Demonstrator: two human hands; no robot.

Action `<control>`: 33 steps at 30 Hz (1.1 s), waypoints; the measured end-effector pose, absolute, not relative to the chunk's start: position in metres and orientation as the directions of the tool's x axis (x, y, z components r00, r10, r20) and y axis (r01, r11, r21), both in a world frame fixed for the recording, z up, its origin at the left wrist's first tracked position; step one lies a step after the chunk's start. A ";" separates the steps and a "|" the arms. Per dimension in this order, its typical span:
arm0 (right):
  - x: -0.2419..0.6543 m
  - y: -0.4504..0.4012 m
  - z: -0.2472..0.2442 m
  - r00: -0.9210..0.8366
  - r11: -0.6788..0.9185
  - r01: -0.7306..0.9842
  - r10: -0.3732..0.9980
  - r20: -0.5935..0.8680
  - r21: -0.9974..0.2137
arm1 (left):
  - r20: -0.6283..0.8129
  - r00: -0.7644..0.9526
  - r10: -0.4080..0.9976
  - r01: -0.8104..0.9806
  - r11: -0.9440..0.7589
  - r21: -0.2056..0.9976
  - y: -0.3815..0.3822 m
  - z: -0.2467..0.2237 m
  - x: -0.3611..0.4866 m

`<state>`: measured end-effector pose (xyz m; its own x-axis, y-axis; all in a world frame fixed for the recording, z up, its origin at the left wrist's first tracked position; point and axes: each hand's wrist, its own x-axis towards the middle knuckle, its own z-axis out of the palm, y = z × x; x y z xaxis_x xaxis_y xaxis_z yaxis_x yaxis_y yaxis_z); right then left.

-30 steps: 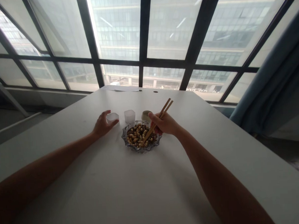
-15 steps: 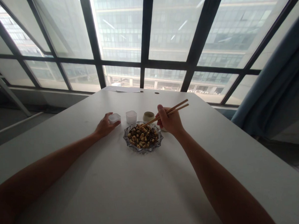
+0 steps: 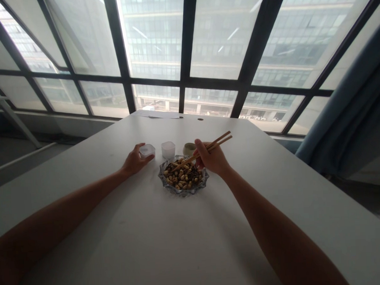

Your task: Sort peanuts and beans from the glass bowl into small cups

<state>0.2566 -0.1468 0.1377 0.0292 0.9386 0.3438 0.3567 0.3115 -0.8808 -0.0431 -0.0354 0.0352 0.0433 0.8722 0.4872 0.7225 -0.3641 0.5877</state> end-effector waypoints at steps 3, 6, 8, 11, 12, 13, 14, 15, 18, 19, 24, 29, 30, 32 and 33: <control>0.266 -0.140 0.137 0.089 0.285 0.336 0.939 0.331 -0.898 | 0.565 0.067 0.823 0.700 -0.442 0.561 -0.035 0.035 -0.043; 0.275 -0.131 0.133 0.126 0.240 0.300 0.949 0.288 -0.923 | 0.607 0.085 0.790 0.694 -0.484 0.533 -0.036 0.036 -0.043; 0.280 -0.126 0.131 0.159 0.207 0.261 0.954 0.253 -0.943 | 0.621 0.087 0.779 0.694 -0.495 0.523 -0.036 0.036 -0.043; 0.281 -0.126 0.131 0.205 0.199 0.246 0.946 0.251 -0.949 | 0.630 0.080 0.772 0.693 -0.498 0.522 -0.037 0.036 -0.043; 0.281 -0.128 0.133 0.205 0.230 0.269 0.935 0.289 -0.935 | 0.631 0.078 0.771 0.692 -0.498 0.522 -0.037 0.037 -0.043; 0.281 -0.131 0.135 0.183 0.274 0.305 0.923 0.338 -0.912 | 0.632 0.078 0.771 0.693 -0.498 0.522 -0.037 0.037 -0.043; 0.280 -0.135 0.137 0.138 0.320 0.343 0.913 0.384 -0.883 | 0.631 0.080 0.771 0.694 -0.498 0.520 -0.037 0.037 -0.043; 0.279 -0.139 0.139 0.077 0.357 0.375 0.908 0.413 -0.855 | 0.631 0.083 0.772 0.695 -0.499 0.519 -0.037 0.037 -0.043; 0.276 -0.147 0.146 -0.061 0.381 0.403 0.919 0.391 -0.832 | 0.619 0.084 0.781 0.694 -0.492 0.526 -0.037 0.036 -0.042; 0.276 -0.148 0.148 -0.059 0.373 0.393 0.922 0.382 -0.841 | 0.610 0.078 0.789 0.694 -0.481 0.535 -0.037 0.035 -0.042; 0.284 -0.141 0.153 0.117 0.308 0.333 0.924 0.363 -0.891 | 0.450 0.019 0.893 0.728 -0.321 0.606 -0.033 0.034 -0.049; 0.298 -0.134 0.153 0.173 0.259 0.335 0.928 0.329 -0.906 | 0.438 0.045 0.898 0.787 -0.302 0.539 -0.028 0.061 -0.055; 0.300 -0.134 0.153 0.129 0.257 0.331 0.941 0.313 -0.908 | 0.489 0.070 0.870 0.806 -0.338 0.486 -0.028 0.070 -0.049; 0.303 -0.134 0.152 0.044 0.256 0.313 0.958 0.283 -0.915 | 0.562 0.177 0.808 0.820 -0.437 0.370 -0.028 0.087 -0.027; 0.304 -0.134 0.152 0.030 0.259 0.302 0.960 0.280 -0.918 | 0.564 0.246 0.789 0.809 -0.487 0.329 -0.028 0.095 -0.012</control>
<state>0.3042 -0.1340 0.1524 0.0295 0.9595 0.2801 0.3021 0.2585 -0.9175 -0.0121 -0.0281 0.0950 0.2462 0.7886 0.5635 0.8090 -0.4874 0.3286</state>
